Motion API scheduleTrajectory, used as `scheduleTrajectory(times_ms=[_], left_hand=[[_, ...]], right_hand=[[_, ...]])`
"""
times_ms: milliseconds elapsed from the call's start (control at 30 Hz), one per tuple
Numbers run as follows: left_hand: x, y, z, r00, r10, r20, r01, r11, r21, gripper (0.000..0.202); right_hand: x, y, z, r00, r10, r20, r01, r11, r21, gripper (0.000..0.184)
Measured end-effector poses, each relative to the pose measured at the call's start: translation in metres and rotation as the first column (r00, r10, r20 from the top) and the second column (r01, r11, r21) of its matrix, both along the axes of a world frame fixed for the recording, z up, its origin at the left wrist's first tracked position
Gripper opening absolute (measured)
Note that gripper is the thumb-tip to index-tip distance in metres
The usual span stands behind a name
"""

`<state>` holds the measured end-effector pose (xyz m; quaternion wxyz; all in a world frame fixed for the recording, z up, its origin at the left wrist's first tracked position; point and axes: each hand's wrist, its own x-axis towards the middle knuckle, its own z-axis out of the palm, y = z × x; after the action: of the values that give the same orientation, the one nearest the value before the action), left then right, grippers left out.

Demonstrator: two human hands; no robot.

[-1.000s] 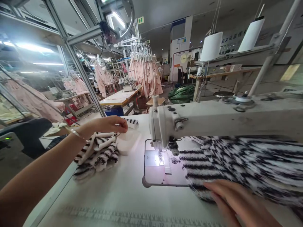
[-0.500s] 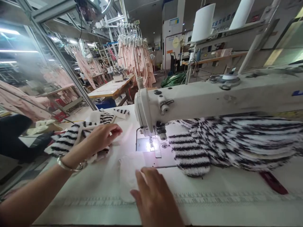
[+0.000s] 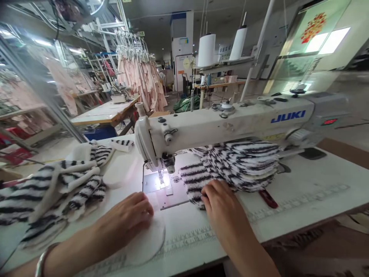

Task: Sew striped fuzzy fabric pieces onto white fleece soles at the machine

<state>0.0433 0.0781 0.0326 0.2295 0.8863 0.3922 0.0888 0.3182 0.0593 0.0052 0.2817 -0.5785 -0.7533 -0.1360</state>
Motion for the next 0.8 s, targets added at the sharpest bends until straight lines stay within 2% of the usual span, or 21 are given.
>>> scheduleTrajectory(times_ms=[67, 100, 133, 167, 200, 233, 267, 300, 333, 367, 433, 467, 533, 567, 600, 667, 700, 733, 767, 800], left_hand=[[0.013, -0.002, 0.007, 0.987, 0.021, 0.161, 0.007, 0.985, -0.175, 0.015], [0.020, -0.002, 0.011, 0.966, 0.067, 0.249, 0.019, 0.945, -0.327, 0.018], [0.029, -0.001, 0.014, 0.933, 0.141, 0.332, 0.052, 0.859, -0.510, 0.023], [0.038, 0.000, 0.016, 0.886, 0.241, 0.396, 0.112, 0.717, -0.688, 0.029], [0.048, 0.003, 0.016, 0.827, 0.359, 0.432, 0.196, 0.537, -0.821, 0.035], [0.057, 0.006, 0.014, 0.762, 0.480, 0.434, 0.286, 0.352, -0.891, 0.042], [0.067, 0.010, 0.012, 0.701, 0.584, 0.410, 0.367, 0.198, -0.909, 0.048], [0.075, 0.014, 0.009, 0.646, 0.665, 0.374, 0.425, 0.094, -0.900, 0.052], [0.082, 0.018, 0.007, 0.597, 0.725, 0.343, 0.457, 0.044, -0.888, 0.052], [0.087, 0.021, 0.004, 0.550, 0.769, 0.326, 0.469, 0.038, -0.882, 0.046], [0.089, 0.023, 0.001, 0.468, 0.817, 0.336, 0.466, 0.094, -0.880, 0.023], [0.087, 0.022, 0.001, 0.442, 0.823, 0.357, 0.457, 0.135, -0.879, 0.018], [0.075, 0.014, 0.004, 0.433, 0.804, 0.407, 0.434, 0.209, -0.876, 0.026], [0.066, 0.008, 0.007, 0.438, 0.786, 0.436, 0.423, 0.247, -0.872, 0.028], [0.057, 0.003, 0.010, 0.439, 0.768, 0.466, 0.408, 0.291, -0.865, 0.028], [0.037, -0.007, 0.016, 0.427, 0.733, 0.529, 0.361, 0.398, -0.844, 0.030], [0.027, -0.010, 0.019, 0.424, 0.710, 0.562, 0.317, 0.465, -0.827, 0.031], [0.017, -0.011, 0.021, 0.438, 0.677, 0.592, 0.252, 0.539, -0.804, 0.031], [0.007, -0.012, 0.022, 0.474, 0.633, 0.613, 0.167, 0.618, -0.768, 0.030], [-0.002, -0.010, 0.022, 0.531, 0.579, 0.618, 0.064, 0.700, -0.711, 0.028]], right_hand=[[0.002, 0.008, 0.003, 1.000, -0.001, -0.018, 0.000, 1.000, -0.014, 0.022], [0.002, 0.012, 0.007, 1.000, -0.007, -0.029, 0.007, 1.000, -0.013, 0.020], [0.001, 0.014, 0.013, 0.999, -0.011, -0.040, 0.010, 1.000, -0.009, 0.017], [0.000, 0.016, 0.020, 0.999, -0.009, -0.047, 0.009, 1.000, -0.004, 0.016], [-0.001, 0.015, 0.028, 0.999, -0.003, -0.052, 0.003, 1.000, 0.001, 0.015], [-0.003, 0.013, 0.037, 0.999, 0.011, -0.051, -0.010, 1.000, 0.012, 0.015], [-0.005, 0.009, 0.046, 0.998, 0.035, -0.043, -0.034, 0.999, 0.028, 0.015], [-0.007, 0.003, 0.053, 0.997, 0.070, -0.033, -0.068, 0.996, 0.051, 0.016], [-0.009, -0.005, 0.058, 0.993, 0.119, -0.022, -0.117, 0.991, 0.069, 0.018], [-0.011, -0.014, 0.060, 0.985, 0.172, -0.019, -0.170, 0.982, 0.079, 0.018], [-0.015, -0.033, 0.058, 0.971, 0.230, -0.067, -0.226, 0.972, 0.064, 0.017], [-0.017, -0.041, 0.053, 0.967, 0.218, -0.134, -0.214, 0.976, 0.037, 0.017], [-0.025, -0.053, 0.041, 0.922, 0.116, -0.369, -0.150, 0.986, -0.067, 0.023], [-0.031, -0.056, 0.035, 0.851, 0.051, -0.523, -0.145, 0.979, -0.141, 0.028], [-0.038, -0.058, 0.029, 0.740, -0.003, -0.673, -0.192, 0.957, -0.216, 0.033], [-0.056, -0.058, 0.022, 0.459, -0.088, -0.884, -0.382, 0.879, -0.286, 0.040], [-0.064, -0.056, 0.021, 0.349, -0.125, -0.929, -0.463, 0.839, -0.287, 0.042], [-0.072, -0.053, 0.021, 0.292, -0.153, -0.944, -0.513, 0.808, -0.290, 0.041], [-0.079, -0.050, 0.022, 0.296, -0.175, -0.939, -0.530, 0.788, -0.314, 0.040], [-0.084, -0.046, 0.023, 0.350, -0.187, -0.918, -0.520, 0.776, -0.357, 0.038]])
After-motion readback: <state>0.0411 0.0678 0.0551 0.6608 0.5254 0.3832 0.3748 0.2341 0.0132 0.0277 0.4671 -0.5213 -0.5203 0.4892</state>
